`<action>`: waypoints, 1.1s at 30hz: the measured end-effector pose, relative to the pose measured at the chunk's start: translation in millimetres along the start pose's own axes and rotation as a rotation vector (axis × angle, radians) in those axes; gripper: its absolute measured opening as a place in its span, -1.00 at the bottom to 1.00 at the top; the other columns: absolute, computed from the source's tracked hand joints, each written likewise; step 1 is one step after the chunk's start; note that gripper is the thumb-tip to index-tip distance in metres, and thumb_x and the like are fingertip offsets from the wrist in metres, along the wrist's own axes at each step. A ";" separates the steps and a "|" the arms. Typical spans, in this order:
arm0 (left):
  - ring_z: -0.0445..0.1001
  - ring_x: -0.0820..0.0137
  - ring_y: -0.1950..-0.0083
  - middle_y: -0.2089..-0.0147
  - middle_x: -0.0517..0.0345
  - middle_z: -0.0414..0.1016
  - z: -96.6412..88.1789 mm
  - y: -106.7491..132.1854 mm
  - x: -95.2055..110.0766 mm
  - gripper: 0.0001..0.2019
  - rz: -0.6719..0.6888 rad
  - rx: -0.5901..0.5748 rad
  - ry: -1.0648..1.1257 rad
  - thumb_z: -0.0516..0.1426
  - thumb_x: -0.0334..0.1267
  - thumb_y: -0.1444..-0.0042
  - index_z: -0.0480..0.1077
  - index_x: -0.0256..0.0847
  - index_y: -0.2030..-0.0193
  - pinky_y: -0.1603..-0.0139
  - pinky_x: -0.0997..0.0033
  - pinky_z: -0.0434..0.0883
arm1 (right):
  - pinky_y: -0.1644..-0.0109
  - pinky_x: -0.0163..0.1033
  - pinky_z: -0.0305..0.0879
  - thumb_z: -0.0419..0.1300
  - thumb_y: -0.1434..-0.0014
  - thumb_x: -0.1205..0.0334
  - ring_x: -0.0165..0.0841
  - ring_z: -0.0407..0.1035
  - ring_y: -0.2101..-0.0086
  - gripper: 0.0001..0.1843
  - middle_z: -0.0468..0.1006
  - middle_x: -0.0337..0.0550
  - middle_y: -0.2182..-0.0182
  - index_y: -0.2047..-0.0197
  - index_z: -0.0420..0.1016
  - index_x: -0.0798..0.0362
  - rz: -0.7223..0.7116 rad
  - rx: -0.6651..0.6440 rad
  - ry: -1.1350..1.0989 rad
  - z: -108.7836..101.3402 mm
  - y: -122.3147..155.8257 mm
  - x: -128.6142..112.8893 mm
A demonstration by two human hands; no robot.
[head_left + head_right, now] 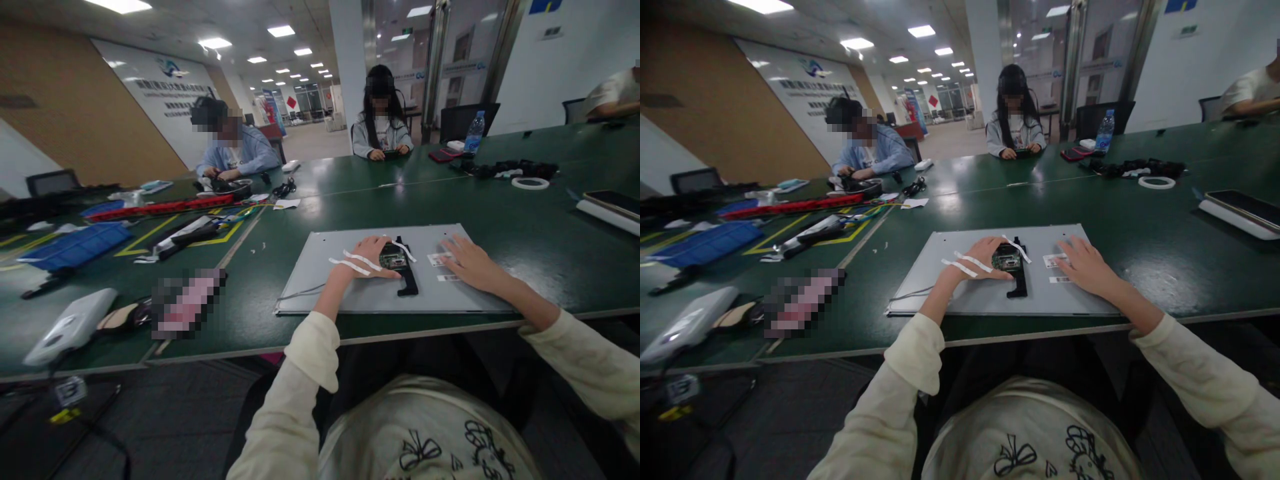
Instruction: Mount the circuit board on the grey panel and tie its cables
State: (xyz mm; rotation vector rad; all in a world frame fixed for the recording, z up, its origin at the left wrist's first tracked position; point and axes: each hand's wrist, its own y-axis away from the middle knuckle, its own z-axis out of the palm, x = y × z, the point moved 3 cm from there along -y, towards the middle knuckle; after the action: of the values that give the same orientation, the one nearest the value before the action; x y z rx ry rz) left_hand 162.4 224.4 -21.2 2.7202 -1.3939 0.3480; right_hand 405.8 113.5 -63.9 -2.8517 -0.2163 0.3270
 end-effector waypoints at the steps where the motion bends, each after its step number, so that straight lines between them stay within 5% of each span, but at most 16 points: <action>1: 0.18 0.01 -0.33 -0.33 -0.14 0.20 0.8 -0.2 -0.7 -0.02 0.003 0.007 0.009 0.20 0.34 0.14 0.05 -0.13 -0.34 -0.29 0.02 0.18 | -0.32 0.23 0.01 -0.18 -0.36 0.02 -0.05 -0.03 -0.32 -0.44 0.16 -0.07 -0.32 -0.35 0.18 -0.07 0.029 -0.023 0.039 5.8 -0.9 4.9; 8: -0.04 0.05 -0.46 -0.47 -0.16 -0.06 -10.6 12.1 -14.5 0.01 -0.087 0.075 0.032 0.12 0.32 0.03 -0.15 -0.16 -0.44 -0.37 0.04 0.08 | -0.30 0.24 -0.01 -0.29 -0.34 -0.13 -0.01 -0.10 -0.34 -0.34 0.03 -0.13 -0.38 -0.40 0.08 -0.09 0.025 -0.129 0.116 16.3 -1.0 17.4; 17: 0.02 0.07 -0.45 -0.47 -0.17 -0.07 -21.1 102.7 -53.9 -0.07 -0.385 -0.102 -0.006 -0.09 0.39 -0.07 -0.15 -0.18 -0.44 -0.34 0.01 0.11 | -0.37 0.17 -0.17 -0.31 -0.34 -0.18 -0.10 -0.20 -0.37 -0.31 -0.09 -0.22 -0.41 -0.44 -0.03 -0.13 -0.009 -0.228 0.050 21.4 -29.8 34.2; 26: 0.04 0.10 -0.44 -0.44 -0.16 0.03 -19.3 126.8 -30.6 -0.20 -0.448 -0.020 -0.086 -0.09 0.27 -0.17 -0.07 -0.18 -0.42 -0.34 0.03 0.12 | -0.38 0.14 -0.19 -0.26 -0.34 -0.15 -0.14 -0.22 -0.37 -0.33 -0.10 -0.24 -0.41 -0.44 -0.04 -0.15 -0.032 -0.244 0.026 24.7 -39.8 38.0; 33: 0.18 0.10 -0.38 -0.37 -0.21 0.18 -10.2 146.5 -25.7 -0.34 -0.460 0.101 -0.164 0.02 0.07 -0.21 0.14 -0.34 -0.32 -0.34 0.12 0.17 | -0.36 0.16 -0.03 -0.15 -0.27 -0.29 -0.03 -0.02 -0.32 -0.22 0.07 -0.10 -0.36 -0.42 0.06 -0.08 -0.080 -0.256 -0.147 15.5 -56.1 42.2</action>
State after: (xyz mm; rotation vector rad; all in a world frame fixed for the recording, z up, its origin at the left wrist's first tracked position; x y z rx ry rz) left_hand 27.8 160.3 -23.8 3.0947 -0.7483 0.1690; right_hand 436.2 178.2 -71.5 -3.0605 -0.4283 0.5284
